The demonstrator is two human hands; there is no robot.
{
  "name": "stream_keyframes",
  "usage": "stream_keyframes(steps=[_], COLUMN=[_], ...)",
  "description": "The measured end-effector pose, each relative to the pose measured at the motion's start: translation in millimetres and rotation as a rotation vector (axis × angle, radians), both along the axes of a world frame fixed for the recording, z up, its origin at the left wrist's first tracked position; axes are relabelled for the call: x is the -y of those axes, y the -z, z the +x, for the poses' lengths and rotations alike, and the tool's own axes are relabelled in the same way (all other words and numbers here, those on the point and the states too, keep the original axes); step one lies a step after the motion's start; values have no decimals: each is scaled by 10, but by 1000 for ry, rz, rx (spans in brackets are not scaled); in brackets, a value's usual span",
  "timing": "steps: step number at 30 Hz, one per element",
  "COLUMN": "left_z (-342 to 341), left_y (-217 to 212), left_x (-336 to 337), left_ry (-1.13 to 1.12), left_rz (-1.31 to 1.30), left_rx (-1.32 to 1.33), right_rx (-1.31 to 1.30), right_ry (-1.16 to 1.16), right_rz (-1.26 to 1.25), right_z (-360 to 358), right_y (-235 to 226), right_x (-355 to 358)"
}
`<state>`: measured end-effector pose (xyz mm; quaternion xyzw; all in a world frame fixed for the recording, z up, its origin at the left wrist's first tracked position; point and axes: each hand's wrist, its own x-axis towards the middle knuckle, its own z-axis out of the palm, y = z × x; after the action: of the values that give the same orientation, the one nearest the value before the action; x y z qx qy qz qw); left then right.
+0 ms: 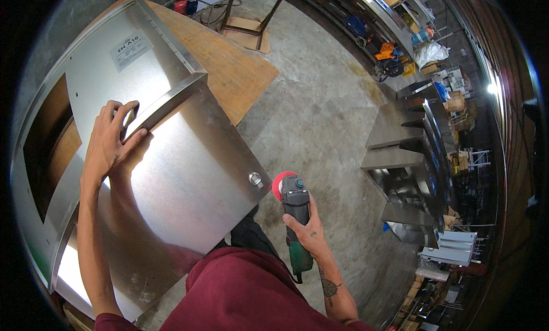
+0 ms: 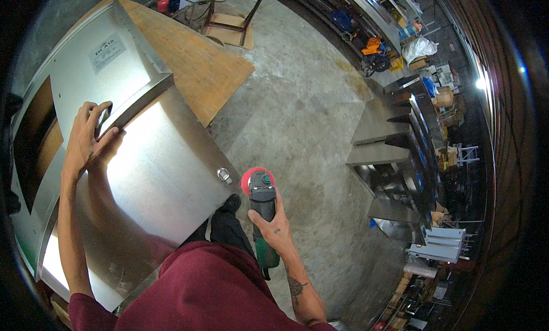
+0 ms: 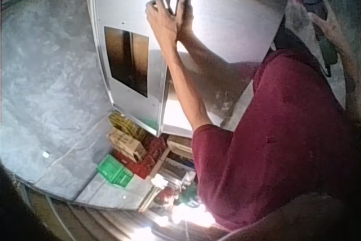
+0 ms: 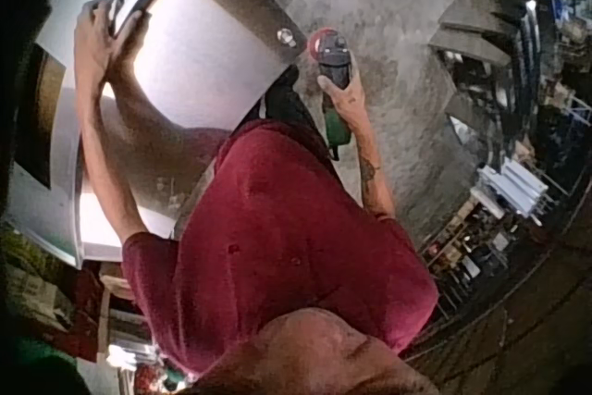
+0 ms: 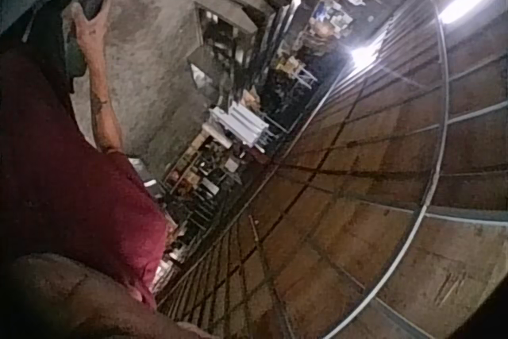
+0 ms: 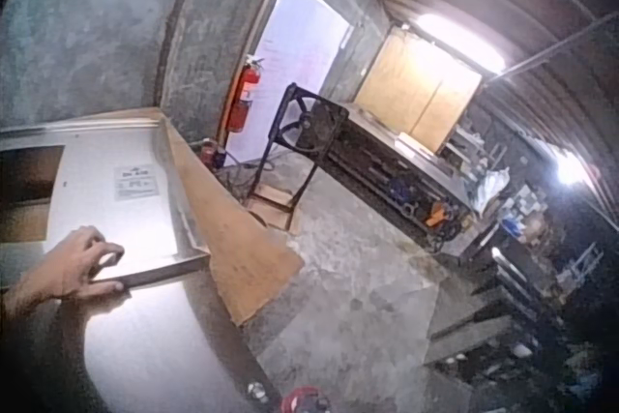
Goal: The person uses an angle grinder with a polishing pad to smooth and polish the edges and surfaces of a stainless steel range hood. They move the tool along the edges and flat panels, then briefly handle a metal pipe before resuming polishing.
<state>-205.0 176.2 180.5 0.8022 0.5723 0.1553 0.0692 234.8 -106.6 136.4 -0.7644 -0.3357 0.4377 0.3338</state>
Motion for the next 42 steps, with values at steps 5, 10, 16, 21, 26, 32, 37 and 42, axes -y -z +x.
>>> stream_keyframes(steps=[5,10,16,21,26,32,37,42], left_z=[0,5,4,-31,-30,-27,-6,2], left_y=[-51,-80,-76,31,113,113,78,57], left_x=[11,43,24,-36,-90,-73,-61,-55], left_ry=[16,10,13,15,7,2,11,25], left_rz=[-39,-19,-6,3,3,12,10,24], left_rx=[-18,-12,6,3,-1,-9,-3,-9], right_rx=[-24,-8,3,-43,30,135,135,174], right_ry=[-31,-55,-55,3,25,10,-5,-26], right_rz=[14,-4,-16,9,8,-13,-51,-57], right_z=[-52,-83,-72,-45,4,-99,-169,-194], right_y=[-126,-213,-174,-39,42,-128,-255,-268], right_x=[-91,-176,-139,3,119,24,-13,-19])
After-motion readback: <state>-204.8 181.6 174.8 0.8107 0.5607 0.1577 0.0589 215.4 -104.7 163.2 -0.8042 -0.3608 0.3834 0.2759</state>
